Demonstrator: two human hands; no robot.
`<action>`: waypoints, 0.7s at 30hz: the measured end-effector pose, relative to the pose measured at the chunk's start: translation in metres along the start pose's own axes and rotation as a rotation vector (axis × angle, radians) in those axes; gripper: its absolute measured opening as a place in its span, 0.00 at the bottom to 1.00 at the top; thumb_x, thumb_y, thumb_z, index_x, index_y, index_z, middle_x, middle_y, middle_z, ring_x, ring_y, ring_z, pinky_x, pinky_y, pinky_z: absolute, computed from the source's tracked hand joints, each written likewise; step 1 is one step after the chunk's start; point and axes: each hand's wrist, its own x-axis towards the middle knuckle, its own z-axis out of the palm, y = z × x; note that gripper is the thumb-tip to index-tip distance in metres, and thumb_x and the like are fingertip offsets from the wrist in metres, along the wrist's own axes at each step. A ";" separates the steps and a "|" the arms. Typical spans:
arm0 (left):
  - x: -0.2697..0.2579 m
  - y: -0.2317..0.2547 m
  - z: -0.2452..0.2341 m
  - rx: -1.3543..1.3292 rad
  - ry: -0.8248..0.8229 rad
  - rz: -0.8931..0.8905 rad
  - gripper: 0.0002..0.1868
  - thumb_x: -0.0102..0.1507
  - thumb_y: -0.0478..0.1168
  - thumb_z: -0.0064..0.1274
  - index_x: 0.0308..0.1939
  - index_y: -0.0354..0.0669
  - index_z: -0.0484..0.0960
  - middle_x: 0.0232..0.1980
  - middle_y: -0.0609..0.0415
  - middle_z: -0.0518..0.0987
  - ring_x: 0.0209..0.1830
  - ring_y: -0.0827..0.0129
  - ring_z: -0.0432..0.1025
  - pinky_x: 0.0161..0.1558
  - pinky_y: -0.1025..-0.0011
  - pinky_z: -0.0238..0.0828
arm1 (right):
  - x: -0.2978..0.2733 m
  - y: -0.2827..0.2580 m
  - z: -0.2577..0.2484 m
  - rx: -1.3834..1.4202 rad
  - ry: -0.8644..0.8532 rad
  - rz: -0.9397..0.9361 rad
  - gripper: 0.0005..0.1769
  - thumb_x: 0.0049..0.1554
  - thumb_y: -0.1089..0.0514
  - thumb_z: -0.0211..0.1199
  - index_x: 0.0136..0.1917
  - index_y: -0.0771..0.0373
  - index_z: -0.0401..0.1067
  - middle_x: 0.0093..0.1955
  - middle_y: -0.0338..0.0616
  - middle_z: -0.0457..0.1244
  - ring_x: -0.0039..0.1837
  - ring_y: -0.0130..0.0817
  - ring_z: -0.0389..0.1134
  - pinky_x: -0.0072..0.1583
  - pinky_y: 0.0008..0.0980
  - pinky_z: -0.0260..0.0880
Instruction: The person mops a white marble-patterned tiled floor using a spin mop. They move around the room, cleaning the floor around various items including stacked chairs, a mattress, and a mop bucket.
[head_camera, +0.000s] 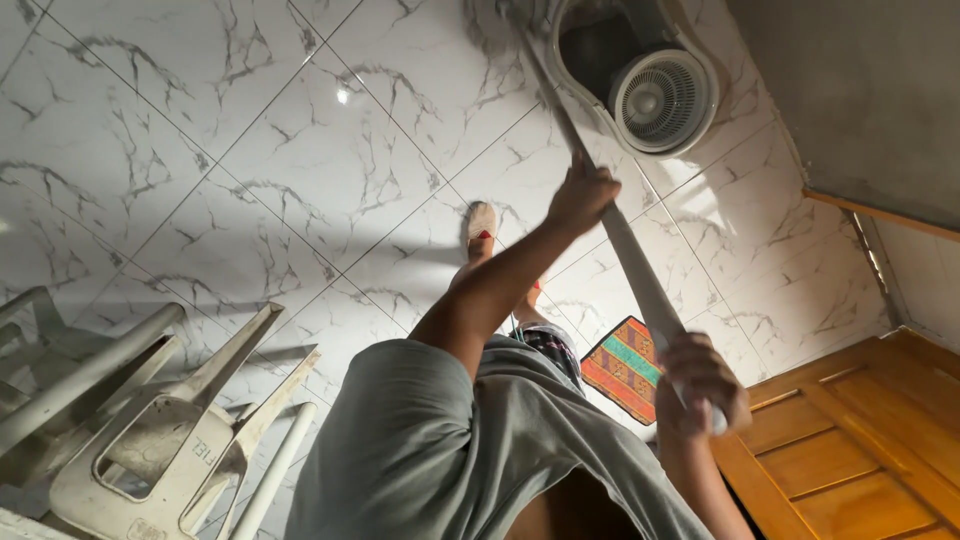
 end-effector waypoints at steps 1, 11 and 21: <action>0.016 -0.019 0.004 0.022 -0.006 -0.044 0.03 0.61 0.36 0.54 0.37 0.50 0.78 0.53 0.56 0.77 0.74 0.33 0.57 0.67 0.47 0.68 | 0.004 0.017 0.007 -0.001 -0.036 0.012 0.18 0.62 0.51 0.58 0.36 0.61 0.58 0.32 0.44 0.60 0.36 0.42 0.65 0.49 0.46 0.67; 0.076 -0.124 -0.052 0.378 0.096 -0.189 0.08 0.61 0.35 0.58 0.39 0.55 0.76 0.60 0.66 0.78 0.80 0.46 0.54 0.76 0.35 0.47 | 0.031 0.089 0.086 0.013 -0.335 -0.118 0.16 0.63 0.57 0.55 0.37 0.68 0.64 0.33 0.51 0.62 0.39 0.47 0.68 0.53 0.49 0.69; -0.094 0.066 0.072 0.018 0.218 -0.111 0.04 0.56 0.37 0.57 0.33 0.45 0.79 0.43 0.47 0.77 0.70 0.32 0.59 0.67 0.33 0.55 | -0.012 -0.066 -0.105 0.102 -0.304 0.163 0.20 0.59 0.52 0.61 0.32 0.64 0.59 0.29 0.49 0.60 0.31 0.40 0.63 0.44 0.44 0.66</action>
